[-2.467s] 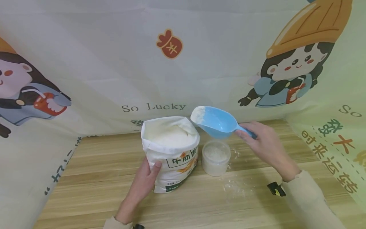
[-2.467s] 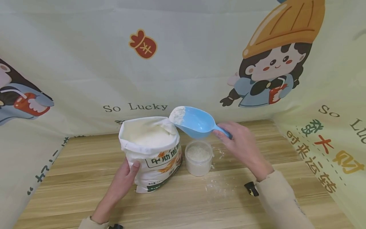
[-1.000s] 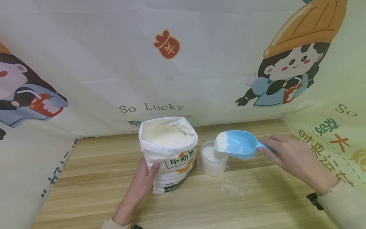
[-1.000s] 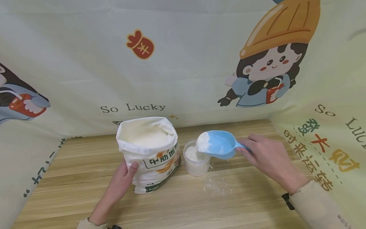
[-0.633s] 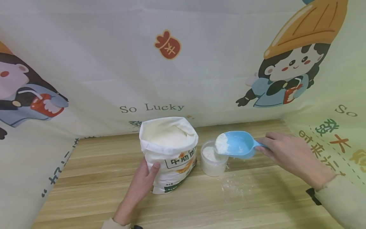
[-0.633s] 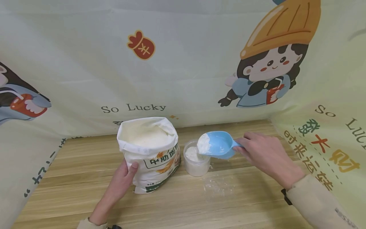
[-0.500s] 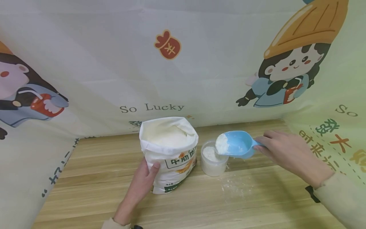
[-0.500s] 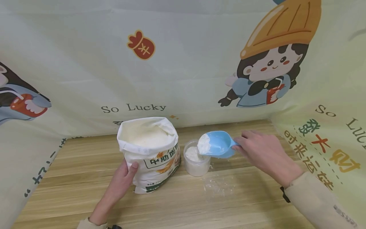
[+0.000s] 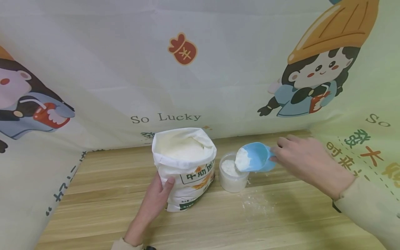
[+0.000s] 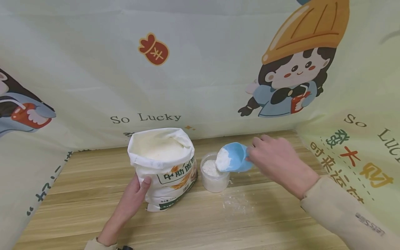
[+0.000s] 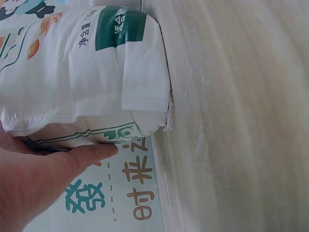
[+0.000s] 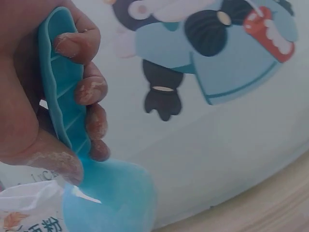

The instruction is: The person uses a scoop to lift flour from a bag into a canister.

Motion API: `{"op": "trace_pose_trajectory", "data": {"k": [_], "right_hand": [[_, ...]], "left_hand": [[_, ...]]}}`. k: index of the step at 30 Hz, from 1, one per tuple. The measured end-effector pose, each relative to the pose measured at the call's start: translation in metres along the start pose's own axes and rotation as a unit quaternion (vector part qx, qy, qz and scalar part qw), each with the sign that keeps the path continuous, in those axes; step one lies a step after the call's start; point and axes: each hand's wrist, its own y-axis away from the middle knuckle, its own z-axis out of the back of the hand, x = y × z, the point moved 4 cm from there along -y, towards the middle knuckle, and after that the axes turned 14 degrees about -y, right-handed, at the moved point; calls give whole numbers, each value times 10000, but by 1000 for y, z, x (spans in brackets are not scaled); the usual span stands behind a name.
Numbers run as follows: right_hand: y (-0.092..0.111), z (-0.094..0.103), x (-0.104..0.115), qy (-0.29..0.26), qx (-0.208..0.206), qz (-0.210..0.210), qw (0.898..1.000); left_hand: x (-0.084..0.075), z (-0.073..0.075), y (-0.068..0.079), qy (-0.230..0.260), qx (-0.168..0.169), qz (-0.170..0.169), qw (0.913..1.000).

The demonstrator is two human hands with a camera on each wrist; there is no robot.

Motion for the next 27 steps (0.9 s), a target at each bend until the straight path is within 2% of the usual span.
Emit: {"op": "trace_pose_trajectory", "data": {"k": [8, 17, 27], "right_hand": [[-14, 6, 11, 300, 112, 196, 9993], [-25, 11, 22, 443, 340, 225, 9982], [-32, 11, 38, 870, 246, 613, 9940]], "left_hand": [[-1, 0, 0, 116, 36, 27, 9999], [-1, 1, 0, -23, -12, 15, 10000], [0, 1, -1, -61, -67, -45, 9999]]}}
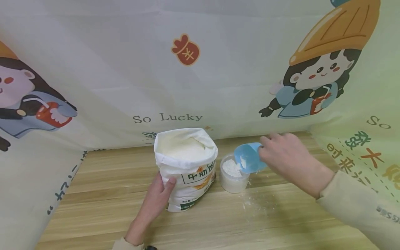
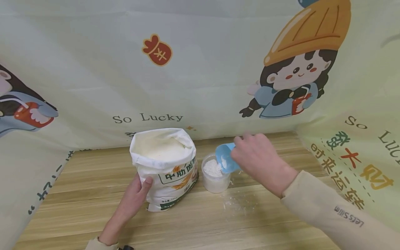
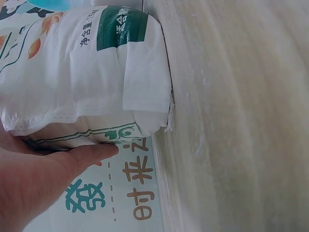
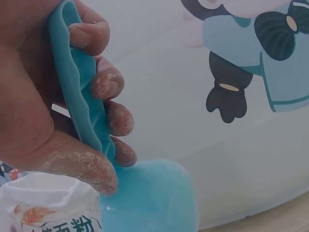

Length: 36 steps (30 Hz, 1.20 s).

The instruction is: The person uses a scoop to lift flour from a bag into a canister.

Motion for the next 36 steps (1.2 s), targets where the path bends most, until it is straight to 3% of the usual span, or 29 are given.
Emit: {"op": "trace_pose_trajectory", "data": {"k": [6, 19, 30, 36], "right_hand": [[0, 0, 2, 253, -217, 144, 9993], [3, -1, -1, 205, -344, 111, 9991], [19, -10, -20, -498, -509, -309, 9970], [38, -23, -34, -1155, -678, -745, 9882]], "left_hand": [[-1, 0, 0, 78, 30, -95, 9999], [-2, 0, 0, 148, 68, -47, 9999], [-2, -1, 0, 185, 76, -94, 9998], [-1, -1, 0, 161, 53, -126, 9998]]}}
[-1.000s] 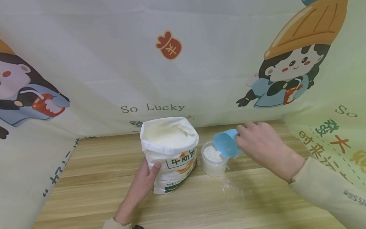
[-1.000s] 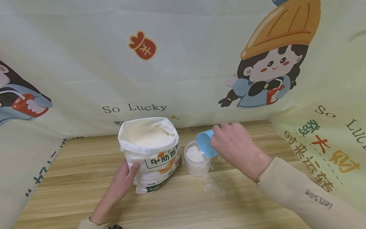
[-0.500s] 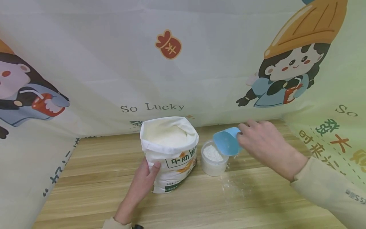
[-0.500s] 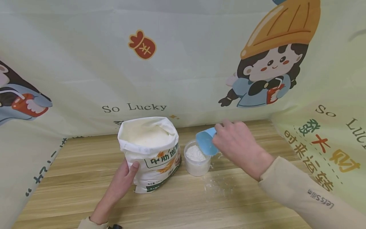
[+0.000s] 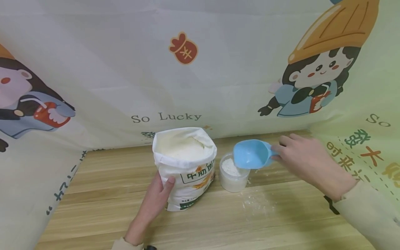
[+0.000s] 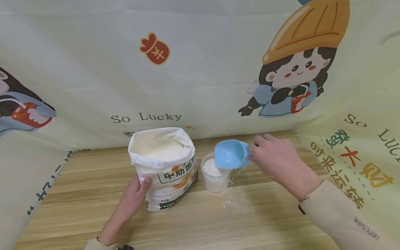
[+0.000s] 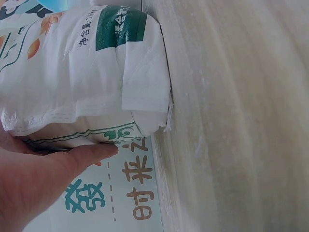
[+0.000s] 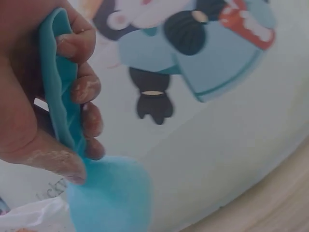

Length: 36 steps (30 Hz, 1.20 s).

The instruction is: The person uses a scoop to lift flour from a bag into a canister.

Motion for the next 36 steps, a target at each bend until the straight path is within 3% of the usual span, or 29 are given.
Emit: {"op": "trace_pose_trajectory", "data": {"k": [7, 14, 24, 36], "right_hand": [[22, -10, -14, -659, -415, -220, 9967], [43, -24, -21, -863, -1033, -382, 9902], [69, -54, -27, -1742, -953, -1323, 9711], [90, -82, -27, -2307, -1132, -1758, 9503]], "left_hand": [[0, 0, 1, -44, -18, 30, 10000], [1, 1, 1, -38, -27, 52, 10000], [1, 1, 1, -56, -57, -27, 10000], [0, 1, 1, -1, -28, -20, 10000]]}}
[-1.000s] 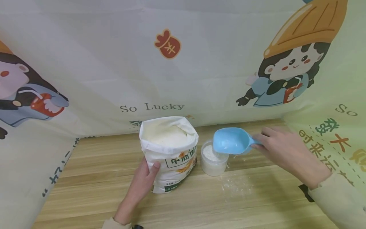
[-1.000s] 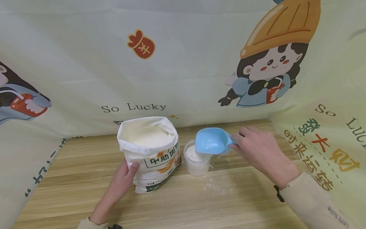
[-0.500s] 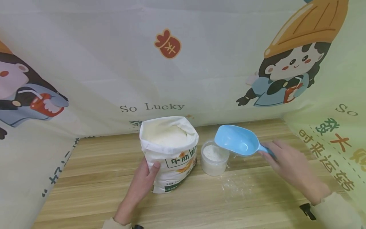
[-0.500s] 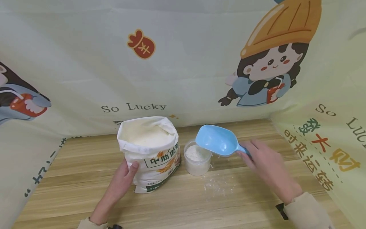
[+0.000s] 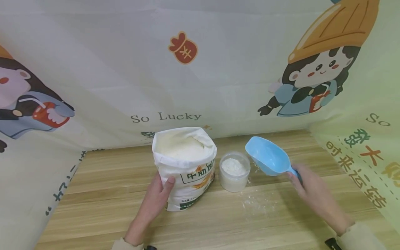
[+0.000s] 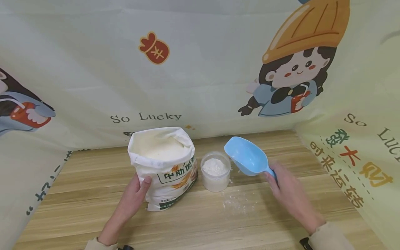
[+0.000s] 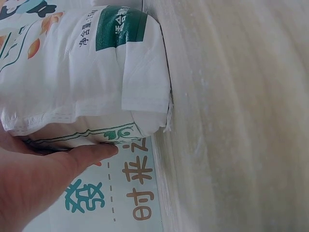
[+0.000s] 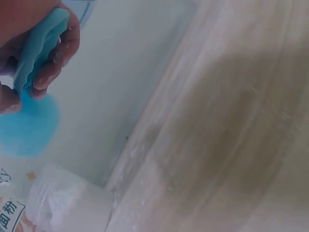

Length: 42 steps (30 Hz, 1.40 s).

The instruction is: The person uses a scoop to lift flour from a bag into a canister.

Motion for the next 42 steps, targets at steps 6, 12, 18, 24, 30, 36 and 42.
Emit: {"op": "trace_pose_trajectory", "data": {"k": [6, 12, 18, 24, 30, 36, 42], "right_hand": [[8, -3, -6, -121, 27, -354, 9993], [15, -5, -13, -76, 115, -681, 9976], [20, -7, -23, 0, 466, -1038, 9935], [22, -11, -31, 100, 818, -1243, 9888], [23, -16, -33, 121, 1079, -1440, 9836], [24, -20, -33, 296, 1100, -1397, 9836], [25, -21, -32, 318, 1119, -1417, 9831]], "left_hand": [[0, 0, 0, 27, 19, 14, 10000], [0, 0, -1, -1, 22, -13, 10000], [0, 1, -1, -30, 5, -41, 10000], [0, 1, 0, -39, 34, 0, 10000], [0, 1, 0, -85, 47, 58, 9999], [1, 0, -1, -116, 62, 109, 9999], [1, 1, -1, -175, 79, 151, 9997]]}}
